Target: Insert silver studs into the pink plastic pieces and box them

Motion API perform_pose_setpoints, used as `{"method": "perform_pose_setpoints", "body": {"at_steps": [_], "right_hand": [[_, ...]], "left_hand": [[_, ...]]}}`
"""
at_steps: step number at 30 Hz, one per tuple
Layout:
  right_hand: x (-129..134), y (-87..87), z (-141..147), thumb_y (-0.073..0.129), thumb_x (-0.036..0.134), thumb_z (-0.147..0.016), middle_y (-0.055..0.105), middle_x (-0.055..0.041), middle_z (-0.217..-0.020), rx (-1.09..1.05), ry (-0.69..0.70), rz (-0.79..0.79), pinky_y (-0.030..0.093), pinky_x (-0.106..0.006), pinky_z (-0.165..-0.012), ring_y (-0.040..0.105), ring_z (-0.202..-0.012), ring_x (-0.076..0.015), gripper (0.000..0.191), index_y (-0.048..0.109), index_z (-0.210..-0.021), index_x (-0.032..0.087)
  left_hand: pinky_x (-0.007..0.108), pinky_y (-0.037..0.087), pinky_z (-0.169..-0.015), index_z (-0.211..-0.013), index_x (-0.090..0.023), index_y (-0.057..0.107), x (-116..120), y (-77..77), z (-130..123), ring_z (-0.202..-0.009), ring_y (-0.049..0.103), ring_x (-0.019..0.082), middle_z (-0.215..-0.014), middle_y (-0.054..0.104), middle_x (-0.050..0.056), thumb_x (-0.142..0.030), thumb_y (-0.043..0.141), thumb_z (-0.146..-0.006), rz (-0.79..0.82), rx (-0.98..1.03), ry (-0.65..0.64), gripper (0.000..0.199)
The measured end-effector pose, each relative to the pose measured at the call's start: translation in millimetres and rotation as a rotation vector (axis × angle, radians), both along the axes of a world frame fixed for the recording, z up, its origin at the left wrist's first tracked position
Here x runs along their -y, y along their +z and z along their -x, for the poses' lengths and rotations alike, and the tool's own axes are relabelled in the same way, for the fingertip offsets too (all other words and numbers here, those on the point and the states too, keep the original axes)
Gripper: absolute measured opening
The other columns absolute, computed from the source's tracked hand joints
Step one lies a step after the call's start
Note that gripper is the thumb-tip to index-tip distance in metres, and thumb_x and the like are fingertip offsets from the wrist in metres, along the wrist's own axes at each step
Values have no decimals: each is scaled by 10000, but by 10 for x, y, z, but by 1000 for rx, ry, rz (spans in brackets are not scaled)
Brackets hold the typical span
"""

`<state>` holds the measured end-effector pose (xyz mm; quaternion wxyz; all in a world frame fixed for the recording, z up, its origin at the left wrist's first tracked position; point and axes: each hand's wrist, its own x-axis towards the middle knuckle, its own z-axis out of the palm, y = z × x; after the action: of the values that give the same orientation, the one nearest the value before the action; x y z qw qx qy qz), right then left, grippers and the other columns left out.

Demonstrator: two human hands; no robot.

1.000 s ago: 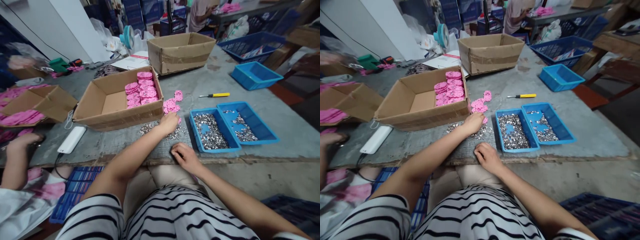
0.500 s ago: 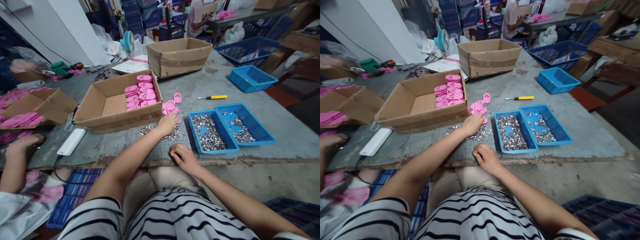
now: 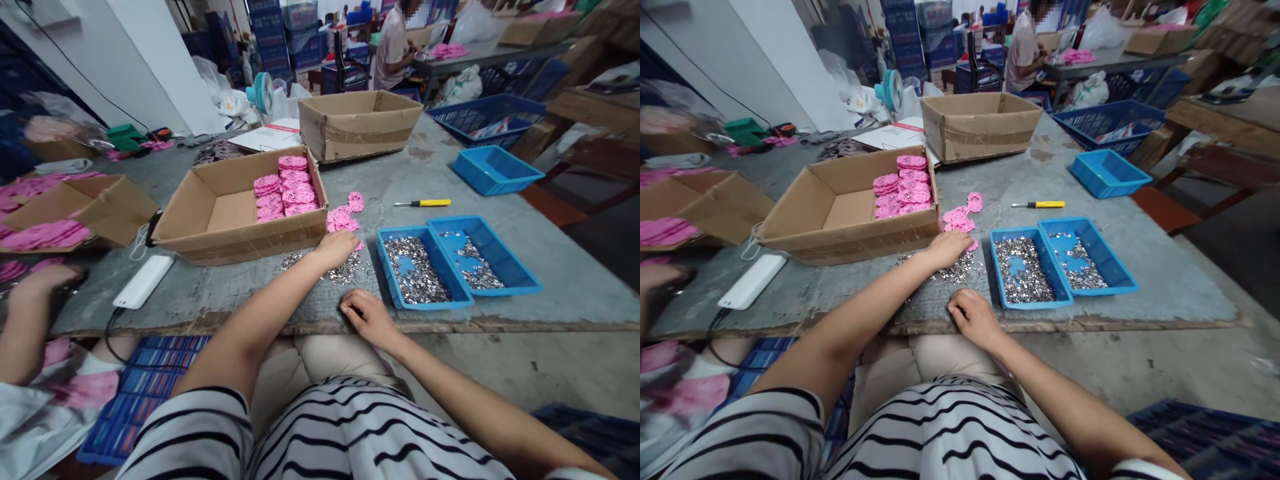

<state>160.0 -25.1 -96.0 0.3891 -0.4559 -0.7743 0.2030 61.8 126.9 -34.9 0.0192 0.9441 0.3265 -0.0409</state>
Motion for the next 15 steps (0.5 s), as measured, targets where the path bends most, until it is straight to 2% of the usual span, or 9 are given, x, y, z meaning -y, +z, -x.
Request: {"method": "perform_pose_setpoints", "body": {"at_steps": [9,15], "right_hand": [[-4,7,-8,479,165,-898,630,-42,-766,14,11,-17,482,-302,-684,591,-748,-167,160,532,-754,210],[0,5,-1,473,158,-892,624,-44,-752,4,3,-20,470,-288,-661,583,-729,-167,167,526,-741,204]], "left_hand": [[336,462,-852,-1146,-174,597,-79,76,-82,-1128,550,244,-1181,590,143,-112,373,-906,59,-14,11,334],[353,472,-851,-1089,-181,623,-128,26,-110,-1073,586,247,-1127,623,132,-96,442,-857,99,35,6,306]]}}
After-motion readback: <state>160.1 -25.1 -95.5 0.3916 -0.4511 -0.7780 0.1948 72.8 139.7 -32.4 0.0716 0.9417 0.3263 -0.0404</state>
